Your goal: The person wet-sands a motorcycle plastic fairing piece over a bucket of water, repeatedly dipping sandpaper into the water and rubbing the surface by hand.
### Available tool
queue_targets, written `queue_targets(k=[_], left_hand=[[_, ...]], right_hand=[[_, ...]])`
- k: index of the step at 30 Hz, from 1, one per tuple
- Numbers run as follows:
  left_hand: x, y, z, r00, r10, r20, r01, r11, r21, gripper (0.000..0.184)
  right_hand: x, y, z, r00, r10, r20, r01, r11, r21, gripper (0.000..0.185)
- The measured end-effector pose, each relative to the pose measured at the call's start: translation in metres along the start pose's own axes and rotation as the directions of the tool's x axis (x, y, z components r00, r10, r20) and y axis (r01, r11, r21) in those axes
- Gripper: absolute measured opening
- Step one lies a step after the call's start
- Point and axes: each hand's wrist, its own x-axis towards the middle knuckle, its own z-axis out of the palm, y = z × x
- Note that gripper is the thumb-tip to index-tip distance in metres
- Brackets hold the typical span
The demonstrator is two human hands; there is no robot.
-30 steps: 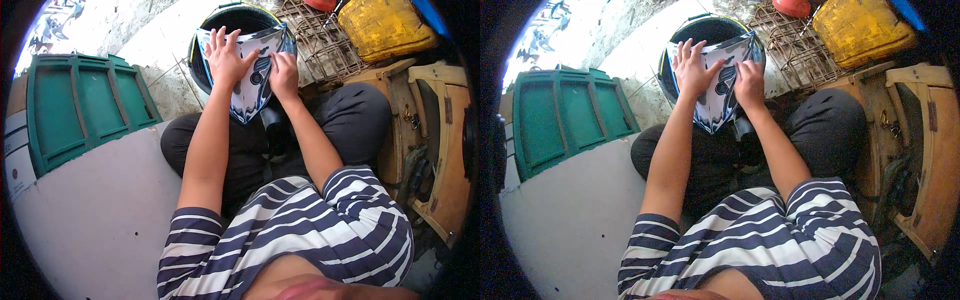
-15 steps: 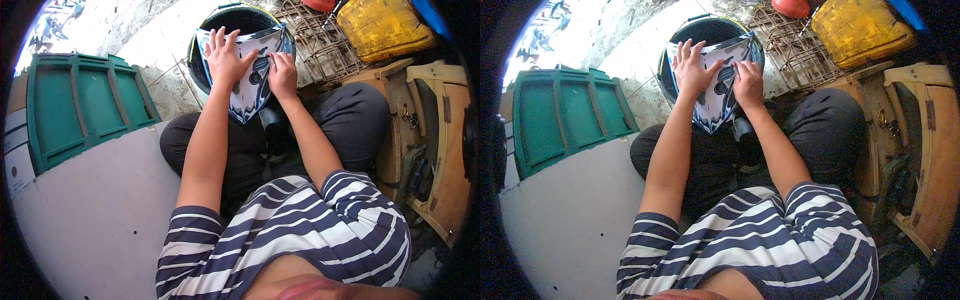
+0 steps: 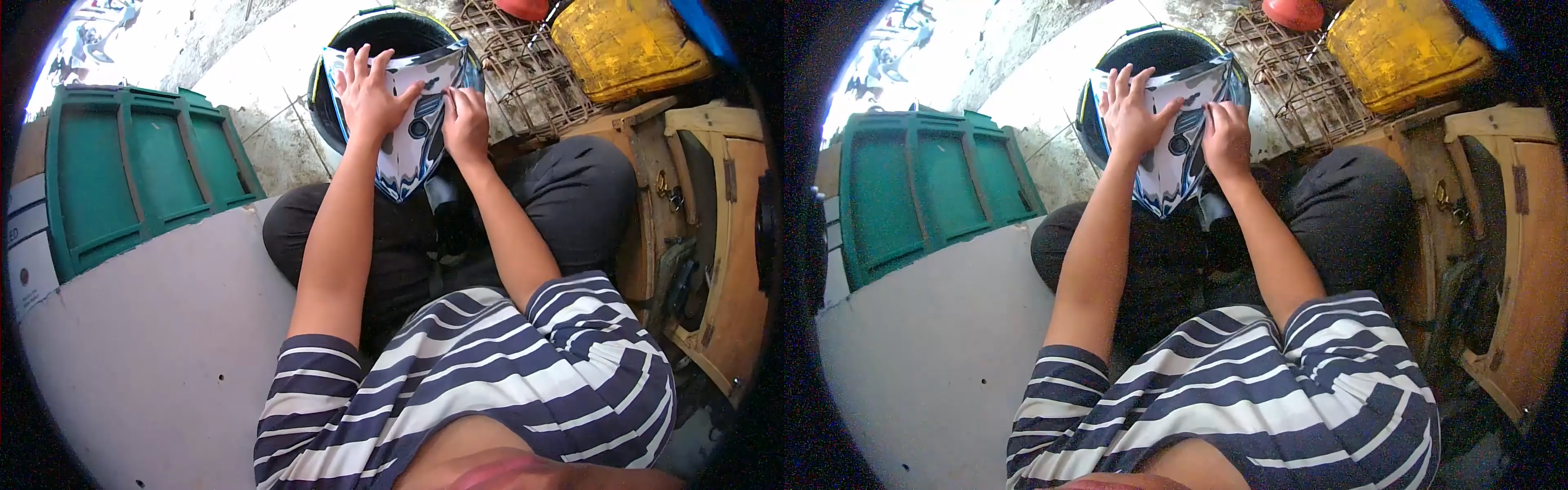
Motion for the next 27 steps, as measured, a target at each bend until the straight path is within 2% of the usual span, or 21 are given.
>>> queue_targets(k=[4, 9, 12, 16, 20, 25, 27], left_hand=[[-0.001, 0.001, 0.002, 1.000, 0.001, 0.007, -0.001, 1.000, -0.020, 0.084], [-0.002, 0.002, -0.002, 1.000, -0.013, 0.022, 0.013, 1.000, -0.020, 0.083], [-0.001, 0.002, 0.000, 1.000, -0.011, 0.025, 0.012, 1.000, -0.018, 0.084], [0.001, 0.002, -0.003, 1.000, -0.015, 0.016, 0.015, 1.000, -0.021, 0.083], [0.001, 0.004, -0.003, 1.000, -0.006, 0.008, 0.006, 1.000, -0.023, 0.081], [-0.001, 0.002, -0.002, 1.000, -0.005, 0.006, 0.005, 0.999, -0.034, 0.082], [0.000, 0.002, -0.001, 1.000, -0.011, 0.028, 0.012, 0.999, -0.036, 0.082]], right_hand=[[0.017, 0.007, 0.000, 0.999, 0.052, -0.006, -0.052, 0.998, -0.021, 0.010], [0.000, -0.002, -0.002, 0.999, -0.010, -0.034, 0.012, 0.999, 0.038, 0.010], [0.014, 0.006, 0.003, 0.997, 0.072, -0.021, -0.072, 0.997, -0.013, 0.010], [-0.003, -0.004, -0.004, 1.000, 0.020, -0.005, -0.020, 1.000, 0.009, 0.009], [0.020, 0.010, 0.002, 0.997, 0.078, -0.014, -0.078, 0.997, 0.007, 0.011], [-0.002, -0.004, -0.003, 1.000, 0.017, -0.006, -0.017, 0.999, 0.029, 0.010], [0.013, 0.004, 0.000, 0.999, 0.044, -0.009, -0.044, 0.999, -0.012, 0.011]])
